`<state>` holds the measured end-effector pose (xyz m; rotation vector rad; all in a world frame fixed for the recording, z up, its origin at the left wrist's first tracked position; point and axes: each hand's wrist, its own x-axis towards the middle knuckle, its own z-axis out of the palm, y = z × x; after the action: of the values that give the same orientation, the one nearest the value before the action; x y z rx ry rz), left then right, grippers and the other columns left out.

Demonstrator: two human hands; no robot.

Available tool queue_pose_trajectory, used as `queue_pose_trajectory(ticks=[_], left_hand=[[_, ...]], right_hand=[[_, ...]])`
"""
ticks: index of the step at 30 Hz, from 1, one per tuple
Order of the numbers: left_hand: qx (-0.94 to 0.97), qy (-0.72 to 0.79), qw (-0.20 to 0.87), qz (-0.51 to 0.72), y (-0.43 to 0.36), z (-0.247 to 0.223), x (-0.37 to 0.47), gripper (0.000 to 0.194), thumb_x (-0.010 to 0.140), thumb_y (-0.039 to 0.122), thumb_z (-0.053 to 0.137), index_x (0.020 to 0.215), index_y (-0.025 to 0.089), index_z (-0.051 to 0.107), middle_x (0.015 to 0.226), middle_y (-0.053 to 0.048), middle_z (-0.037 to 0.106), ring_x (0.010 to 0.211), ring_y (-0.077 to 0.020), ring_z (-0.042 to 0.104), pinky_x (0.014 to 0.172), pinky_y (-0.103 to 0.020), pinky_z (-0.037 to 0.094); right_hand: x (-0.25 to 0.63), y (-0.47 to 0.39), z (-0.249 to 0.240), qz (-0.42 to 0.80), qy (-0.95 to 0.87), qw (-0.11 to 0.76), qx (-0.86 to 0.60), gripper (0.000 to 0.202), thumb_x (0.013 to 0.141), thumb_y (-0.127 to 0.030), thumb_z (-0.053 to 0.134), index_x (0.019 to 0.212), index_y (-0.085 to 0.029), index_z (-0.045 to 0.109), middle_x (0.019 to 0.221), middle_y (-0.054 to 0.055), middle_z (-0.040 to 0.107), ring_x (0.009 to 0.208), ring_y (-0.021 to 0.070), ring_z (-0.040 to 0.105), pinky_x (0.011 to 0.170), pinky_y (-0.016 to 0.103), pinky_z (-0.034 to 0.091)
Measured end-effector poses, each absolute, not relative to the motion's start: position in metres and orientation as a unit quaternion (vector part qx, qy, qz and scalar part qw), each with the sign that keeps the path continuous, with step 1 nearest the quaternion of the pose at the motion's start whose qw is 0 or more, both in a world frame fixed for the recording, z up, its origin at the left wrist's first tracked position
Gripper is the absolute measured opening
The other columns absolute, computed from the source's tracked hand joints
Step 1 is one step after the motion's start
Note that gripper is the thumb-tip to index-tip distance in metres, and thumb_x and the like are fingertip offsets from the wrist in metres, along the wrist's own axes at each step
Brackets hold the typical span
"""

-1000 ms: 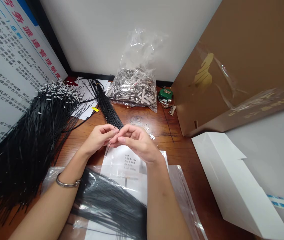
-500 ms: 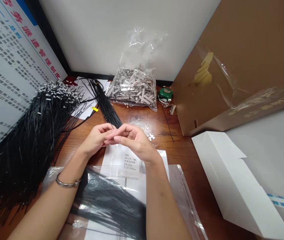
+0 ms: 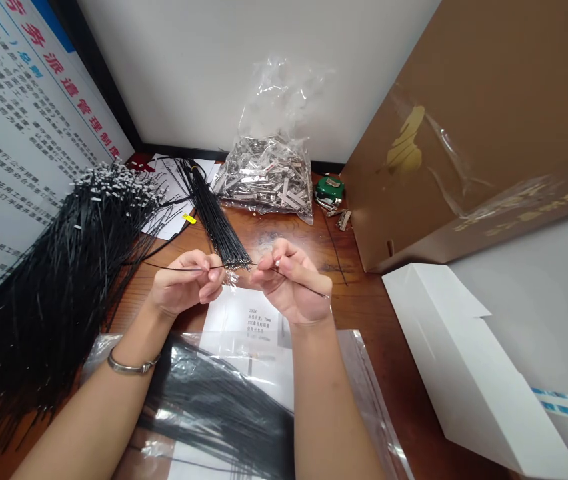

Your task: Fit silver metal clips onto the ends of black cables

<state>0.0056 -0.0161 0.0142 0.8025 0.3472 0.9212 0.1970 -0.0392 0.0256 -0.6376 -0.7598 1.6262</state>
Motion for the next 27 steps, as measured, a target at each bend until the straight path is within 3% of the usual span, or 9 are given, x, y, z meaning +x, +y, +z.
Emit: queue_pose_trajectory(ticks=[5, 7, 13, 17, 22, 27], left_hand=[[0.447, 0.145, 0.821, 0.324, -0.017, 0.011, 0.004, 0.023, 0.071, 0.034, 0.075, 0.088, 0.019, 0.078, 0.09, -0.013, 0.074, 0.051, -0.0122, 0.058, 0.046, -0.026, 0.042], [0.469, 0.153, 0.815, 0.304, -0.017, 0.011, 0.005, 0.027, 0.071, 0.034, 0.076, 0.093, 0.018, 0.078, 0.094, -0.014, 0.074, 0.052, -0.0106, 0.057, 0.048, -0.026, 0.044], [0.465, 0.222, 0.788, 0.336, -0.016, 0.011, 0.013, 0.02, 0.064, 0.023, 0.082, 0.08, 0.015, 0.073, 0.075, -0.003, 0.071, 0.043, -0.0041, 0.051, 0.042, -0.019, 0.041], [0.432, 0.28, 0.765, 0.387, -0.014, 0.011, 0.015, 0.026, 0.062, 0.027, 0.083, 0.075, 0.013, 0.066, 0.062, 0.001, 0.064, 0.046, -0.007, 0.056, 0.045, -0.018, 0.045], [0.435, 0.308, 0.758, 0.375, -0.013, 0.011, 0.016, 0.026, 0.064, 0.026, 0.081, 0.076, 0.012, 0.064, 0.068, -0.002, 0.068, 0.049, -0.0067, 0.057, 0.048, -0.018, 0.047], [0.428, 0.302, 0.771, 0.363, -0.013, 0.012, 0.016, 0.026, 0.068, 0.027, 0.078, 0.078, 0.013, 0.059, 0.066, -0.002, 0.068, 0.05, -0.0087, 0.06, 0.051, -0.02, 0.049]], right_hand=[[0.199, -0.032, 0.019, 0.662, -0.252, 0.644, -0.291, 0.007, 0.071, -0.025, 0.069, 0.071, -0.029, 0.063, 0.073, -0.006, 0.071, 0.063, 0.0128, 0.068, 0.068, 0.029, 0.055], [0.198, -0.029, 0.019, 0.654, -0.211, 0.668, -0.286, 0.009, 0.077, -0.022, 0.063, 0.073, -0.029, 0.065, 0.078, -0.006, 0.072, 0.066, 0.0112, 0.069, 0.069, 0.027, 0.055], [0.198, -0.021, 0.021, 0.623, -0.109, 0.725, -0.274, 0.023, 0.089, -0.016, 0.05, 0.073, -0.024, 0.064, 0.104, -0.008, 0.072, 0.056, 0.0009, 0.062, 0.06, 0.016, 0.054], [0.198, -0.02, 0.019, 0.6, -0.1, 0.722, -0.33, 0.011, 0.084, -0.018, 0.061, 0.074, -0.023, 0.061, 0.111, -0.008, 0.07, 0.05, -0.0001, 0.056, 0.053, 0.013, 0.052], [0.186, -0.023, 0.017, 0.629, -0.188, 0.591, -0.468, 0.013, 0.072, -0.021, 0.074, 0.077, -0.02, 0.062, 0.11, 0.003, 0.071, 0.054, 0.0062, 0.061, 0.05, 0.02, 0.053], [0.18, -0.024, 0.014, 0.653, -0.245, 0.561, -0.446, 0.014, 0.071, -0.025, 0.076, 0.074, -0.02, 0.063, 0.1, 0.004, 0.072, 0.083, 0.0142, 0.069, 0.074, 0.026, 0.057]])
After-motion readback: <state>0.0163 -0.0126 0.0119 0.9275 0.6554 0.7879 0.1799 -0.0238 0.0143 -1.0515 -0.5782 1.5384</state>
